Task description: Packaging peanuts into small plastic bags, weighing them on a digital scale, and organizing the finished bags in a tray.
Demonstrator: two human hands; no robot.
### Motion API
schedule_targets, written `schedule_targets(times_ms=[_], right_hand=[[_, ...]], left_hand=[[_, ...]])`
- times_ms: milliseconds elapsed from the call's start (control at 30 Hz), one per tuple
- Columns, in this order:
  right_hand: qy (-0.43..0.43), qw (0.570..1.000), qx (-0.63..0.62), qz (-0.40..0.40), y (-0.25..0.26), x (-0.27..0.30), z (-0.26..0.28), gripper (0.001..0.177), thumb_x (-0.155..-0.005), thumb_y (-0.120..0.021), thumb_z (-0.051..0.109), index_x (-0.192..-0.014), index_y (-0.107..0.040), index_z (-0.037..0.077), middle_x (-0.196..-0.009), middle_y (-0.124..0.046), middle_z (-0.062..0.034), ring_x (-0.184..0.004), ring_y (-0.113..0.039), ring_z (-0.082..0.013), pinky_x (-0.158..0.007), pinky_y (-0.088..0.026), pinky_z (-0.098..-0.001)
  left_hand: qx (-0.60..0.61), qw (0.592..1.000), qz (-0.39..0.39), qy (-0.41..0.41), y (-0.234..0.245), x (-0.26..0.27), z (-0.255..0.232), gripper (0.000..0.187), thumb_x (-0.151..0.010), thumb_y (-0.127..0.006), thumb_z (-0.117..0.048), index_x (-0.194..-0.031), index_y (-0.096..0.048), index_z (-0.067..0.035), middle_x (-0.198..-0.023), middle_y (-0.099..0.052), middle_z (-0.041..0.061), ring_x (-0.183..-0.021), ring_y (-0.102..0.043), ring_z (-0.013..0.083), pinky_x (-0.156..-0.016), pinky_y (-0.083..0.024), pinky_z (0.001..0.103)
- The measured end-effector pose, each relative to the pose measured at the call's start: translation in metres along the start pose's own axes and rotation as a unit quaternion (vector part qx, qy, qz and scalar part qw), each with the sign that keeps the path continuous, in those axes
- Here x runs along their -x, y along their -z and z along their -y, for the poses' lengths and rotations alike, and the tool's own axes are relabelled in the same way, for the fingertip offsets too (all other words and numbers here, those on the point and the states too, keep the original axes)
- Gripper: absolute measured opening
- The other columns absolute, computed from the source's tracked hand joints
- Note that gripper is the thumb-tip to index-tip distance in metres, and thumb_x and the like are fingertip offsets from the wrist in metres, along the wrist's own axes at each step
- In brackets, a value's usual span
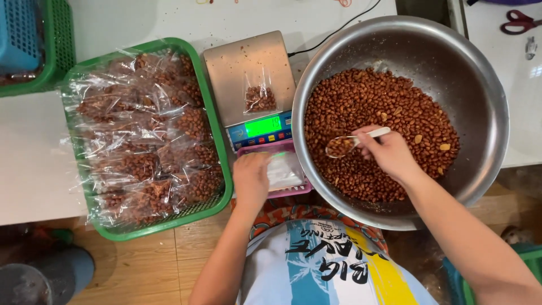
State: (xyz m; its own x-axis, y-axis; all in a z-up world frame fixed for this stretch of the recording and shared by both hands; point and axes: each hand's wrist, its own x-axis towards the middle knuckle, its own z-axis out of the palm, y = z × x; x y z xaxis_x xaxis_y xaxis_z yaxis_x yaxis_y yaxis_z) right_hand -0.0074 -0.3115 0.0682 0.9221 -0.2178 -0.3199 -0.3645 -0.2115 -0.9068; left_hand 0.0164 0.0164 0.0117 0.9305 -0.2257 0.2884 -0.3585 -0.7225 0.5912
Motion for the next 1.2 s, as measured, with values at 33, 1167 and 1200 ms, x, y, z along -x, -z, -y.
schedule_targets(times_ms=[33, 1167, 1200], right_hand=[[0.007, 1.000, -0.001, -0.018, 0.006, 0.004, -0.002, 0.023, -0.105, -0.065, 0.017, -0.117, -0.072, -0.002, -0.084, -0.065, -0.0170, -0.067, -0.062, -0.0146, -0.063, -0.061, -0.0301], [0.581, 0.751, 0.198, -0.243, 0.053, 0.061, 0.058, 0.014, -0.110, -0.058, 0.000, -0.106, -0.069, -0.008, -0.087, -0.071, -0.0219, -0.074, -0.071, -0.0297, -0.062, -0.053, -0.0337], [0.500, 0.801, 0.200, -0.262, 0.053, 0.068, 0.058, 0.012, -0.114, -0.060, 0.000, -0.111, -0.070, -0.008, -0.088, -0.069, -0.0205, -0.079, -0.068, -0.0294, -0.075, -0.051, -0.0375]], left_hand=[[0.120, 0.991, -0.030, 0.055, 0.012, -0.007, -0.010, 0.003, -0.088, -0.077, -0.017, -0.087, -0.075, -0.018, -0.082, -0.071, 0.002, -0.087, -0.070, 0.0263, -0.086, -0.053, 0.038], [0.576, 0.786, 0.209, 0.082, 0.011, -0.105, -0.125, 0.015, -0.103, -0.063, -0.017, -0.104, -0.074, -0.007, -0.099, -0.078, 0.011, -0.088, -0.076, 0.0187, -0.078, -0.067, 0.022], [0.509, 0.853, 0.107, 0.052, 0.015, -0.116, -0.113, 0.018, -0.102, -0.062, -0.019, -0.094, -0.074, -0.009, -0.087, -0.076, 0.006, -0.076, -0.073, 0.0148, -0.071, -0.064, 0.024]])
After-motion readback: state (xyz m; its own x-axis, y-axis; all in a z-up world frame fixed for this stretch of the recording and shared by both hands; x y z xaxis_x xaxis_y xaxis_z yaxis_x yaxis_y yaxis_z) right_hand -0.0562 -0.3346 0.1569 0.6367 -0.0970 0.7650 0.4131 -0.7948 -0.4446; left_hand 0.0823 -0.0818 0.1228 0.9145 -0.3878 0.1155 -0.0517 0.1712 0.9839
